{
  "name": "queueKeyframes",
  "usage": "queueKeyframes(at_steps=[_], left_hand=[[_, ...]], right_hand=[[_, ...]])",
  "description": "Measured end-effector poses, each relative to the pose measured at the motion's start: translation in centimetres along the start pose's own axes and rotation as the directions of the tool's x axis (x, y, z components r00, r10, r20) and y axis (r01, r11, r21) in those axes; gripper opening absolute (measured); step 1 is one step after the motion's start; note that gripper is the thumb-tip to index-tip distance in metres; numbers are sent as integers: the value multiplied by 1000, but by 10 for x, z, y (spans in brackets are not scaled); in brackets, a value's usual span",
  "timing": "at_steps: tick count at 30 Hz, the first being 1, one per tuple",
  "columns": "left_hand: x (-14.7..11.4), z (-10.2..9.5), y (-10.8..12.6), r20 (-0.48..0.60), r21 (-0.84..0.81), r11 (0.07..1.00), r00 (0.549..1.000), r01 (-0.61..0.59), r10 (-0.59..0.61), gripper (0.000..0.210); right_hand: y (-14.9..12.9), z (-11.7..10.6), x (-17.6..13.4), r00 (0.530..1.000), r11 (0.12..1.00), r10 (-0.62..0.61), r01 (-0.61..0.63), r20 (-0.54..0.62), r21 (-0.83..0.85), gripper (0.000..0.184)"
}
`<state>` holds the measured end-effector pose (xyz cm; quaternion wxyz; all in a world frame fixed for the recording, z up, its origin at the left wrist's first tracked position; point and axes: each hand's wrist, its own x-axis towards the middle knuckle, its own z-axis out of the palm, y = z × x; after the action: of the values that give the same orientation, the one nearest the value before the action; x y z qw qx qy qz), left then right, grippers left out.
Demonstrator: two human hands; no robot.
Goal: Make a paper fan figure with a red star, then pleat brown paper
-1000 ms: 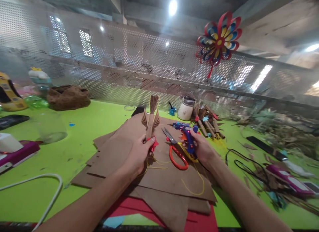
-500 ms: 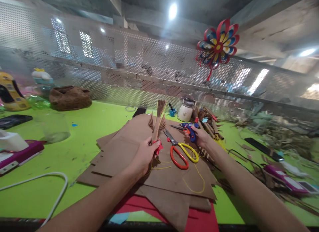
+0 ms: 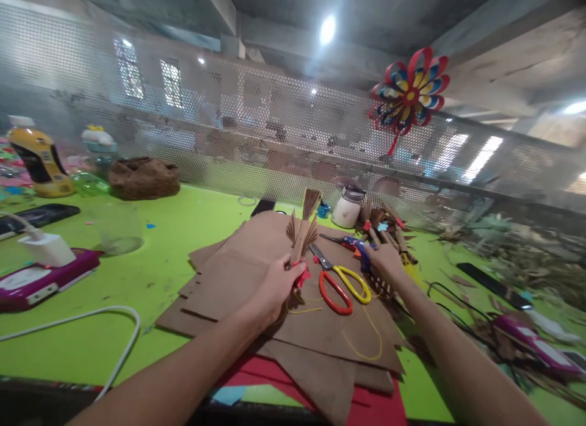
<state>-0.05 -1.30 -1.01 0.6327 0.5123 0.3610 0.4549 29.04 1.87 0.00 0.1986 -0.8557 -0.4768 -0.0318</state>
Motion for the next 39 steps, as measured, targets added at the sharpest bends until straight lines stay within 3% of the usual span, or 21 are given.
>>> queueKeyframes(at_steps=[4, 5, 7, 10, 13, 17, 22, 27, 39], left_hand=[[-1, 1, 0, -7, -5, 1000, 1000, -15, 15, 20], [-1, 1, 1, -5, -15, 1000, 1000, -20, 20, 20], [-1, 1, 2, 0, -48, 998, 1000, -29, 29, 22], [0, 1, 3, 16, -118, 992, 999, -44, 46, 24], [-2, 2, 3, 45, -215, 976, 998, -41, 52, 25], [-8, 7, 3, 109, -347, 937, 994, 39, -1, 26], [-10, 9, 4, 71, -351, 930, 993, 110, -91, 26], [-4, 3, 6, -68, -274, 960, 994, 61, -83, 35], [-4, 2, -1, -31, -202, 977, 997, 69, -77, 40]], right_hand=[[-18, -7, -26, 994, 994, -86, 89, -62, 56, 47], [-27, -9, -37, 977, 963, -197, 207, -77, 171, 44], [-49, -12, -62, 910, 794, -410, 391, -65, 466, 38], [-77, -15, -99, 810, 579, -586, 406, 14, 708, 30], [-93, -13, -125, 748, 490, -652, 290, 125, 822, 26], [-98, -6, -138, 774, 438, -599, 99, 208, 894, 26], [-97, -1, -136, 805, 347, -532, -76, 262, 935, 23], [-94, -2, -131, 818, 331, -513, -89, 259, 939, 24], [-86, 5, -125, 797, 338, -542, -85, 268, 937, 27]])
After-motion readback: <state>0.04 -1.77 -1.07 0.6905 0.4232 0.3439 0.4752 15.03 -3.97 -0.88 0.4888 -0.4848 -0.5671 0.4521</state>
